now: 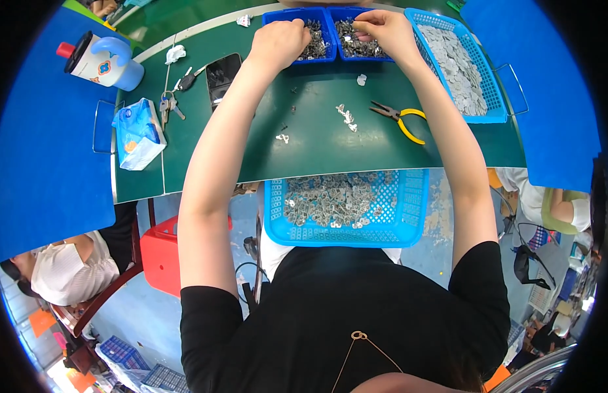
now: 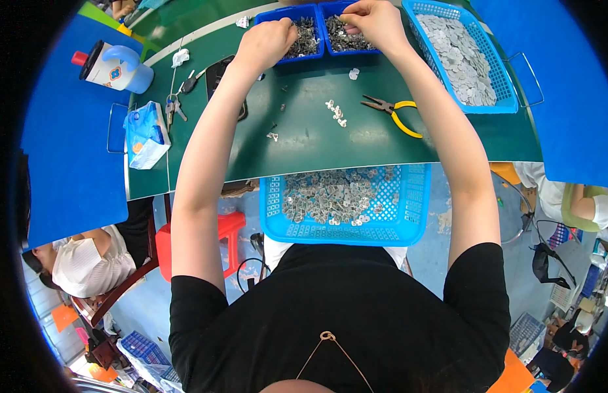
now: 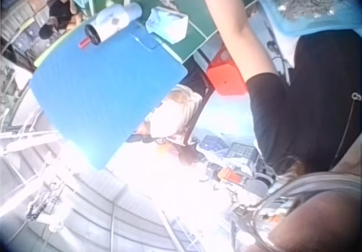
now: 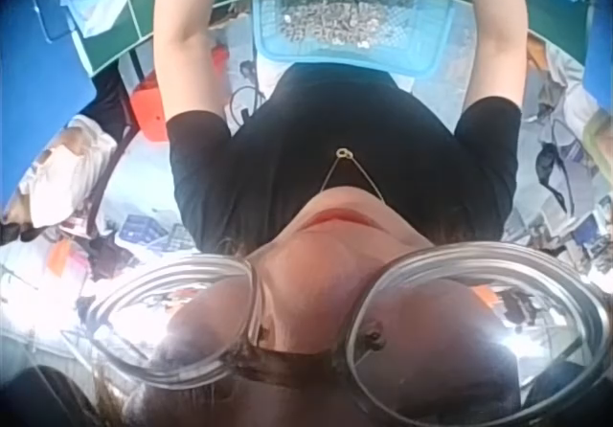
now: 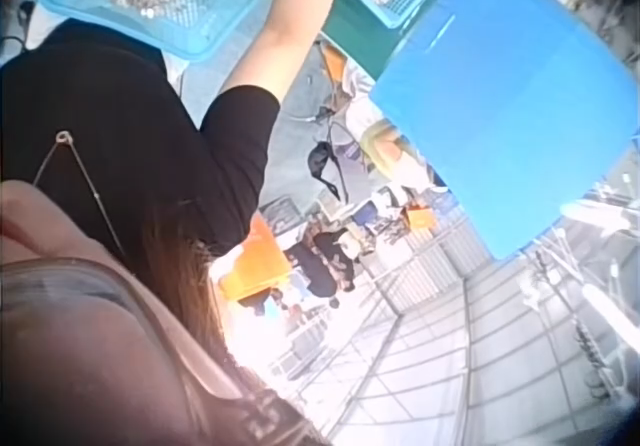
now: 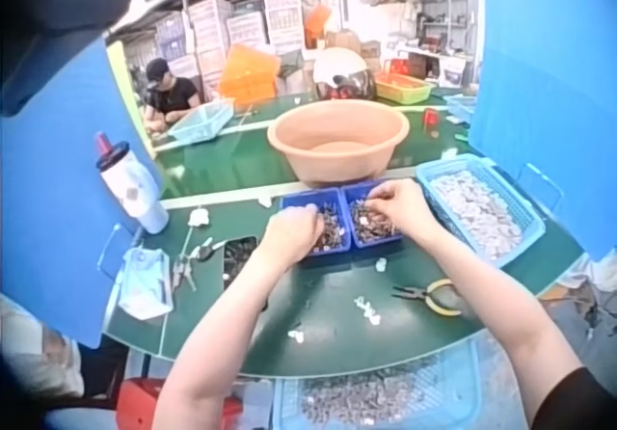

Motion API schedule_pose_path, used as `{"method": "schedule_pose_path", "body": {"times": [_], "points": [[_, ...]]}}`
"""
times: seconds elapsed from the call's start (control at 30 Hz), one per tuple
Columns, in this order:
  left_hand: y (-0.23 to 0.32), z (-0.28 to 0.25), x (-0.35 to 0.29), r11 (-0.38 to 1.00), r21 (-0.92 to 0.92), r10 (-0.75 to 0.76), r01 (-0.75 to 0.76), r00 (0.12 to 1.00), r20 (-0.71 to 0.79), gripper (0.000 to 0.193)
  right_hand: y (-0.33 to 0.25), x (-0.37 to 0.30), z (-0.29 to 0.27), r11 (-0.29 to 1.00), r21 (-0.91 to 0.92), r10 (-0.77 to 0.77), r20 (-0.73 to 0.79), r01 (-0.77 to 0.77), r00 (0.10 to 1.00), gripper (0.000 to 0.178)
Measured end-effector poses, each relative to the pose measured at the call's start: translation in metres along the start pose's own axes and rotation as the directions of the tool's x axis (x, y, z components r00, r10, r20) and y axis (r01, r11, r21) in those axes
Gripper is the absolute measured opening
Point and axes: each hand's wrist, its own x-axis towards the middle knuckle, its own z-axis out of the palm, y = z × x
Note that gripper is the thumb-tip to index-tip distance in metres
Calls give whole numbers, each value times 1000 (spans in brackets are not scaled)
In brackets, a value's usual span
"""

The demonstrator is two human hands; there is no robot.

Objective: Assembling small white plastic components with metal pins using needle-nose pliers at a factory workstation.

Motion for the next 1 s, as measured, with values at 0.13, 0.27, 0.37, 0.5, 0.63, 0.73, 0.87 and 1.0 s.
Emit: {"method": "schedule_pose_path", "body": {"times": [0.13,0.27,0.37,0.5,0.63,0.73,0.87,1.0], "points": [[5,-22,-11,999,40,-16,16,1000,-6,30,-45,-55,16,992,-87,-85,116,95,990,14],[35,-51,-48,982,-190,-27,16,998,-56,22,-29,-98,37,967,-139,-156,336,213,929,13],[54,-68,-93,953,-304,27,-7,998,60,11,-28,-104,47,955,-195,-145,353,225,924,16],[55,-72,-124,979,-174,142,-105,966,216,8,-32,-98,44,918,-212,-256,327,335,910,16],[47,-76,-102,980,-197,43,-16,990,137,13,-36,-59,18,879,-383,-278,73,284,958,17],[32,-45,-49,972,-232,26,-29,1000,-15,14,5,-12,11,760,-557,-304,150,334,941,16],[14,2,-7,975,-215,-12,54,982,191,18,9,5,20,711,-636,-157,270,298,950,17],[0,9,7,962,-269,28,51,959,281,19,4,6,18,761,-591,-197,182,267,963,16]]}}
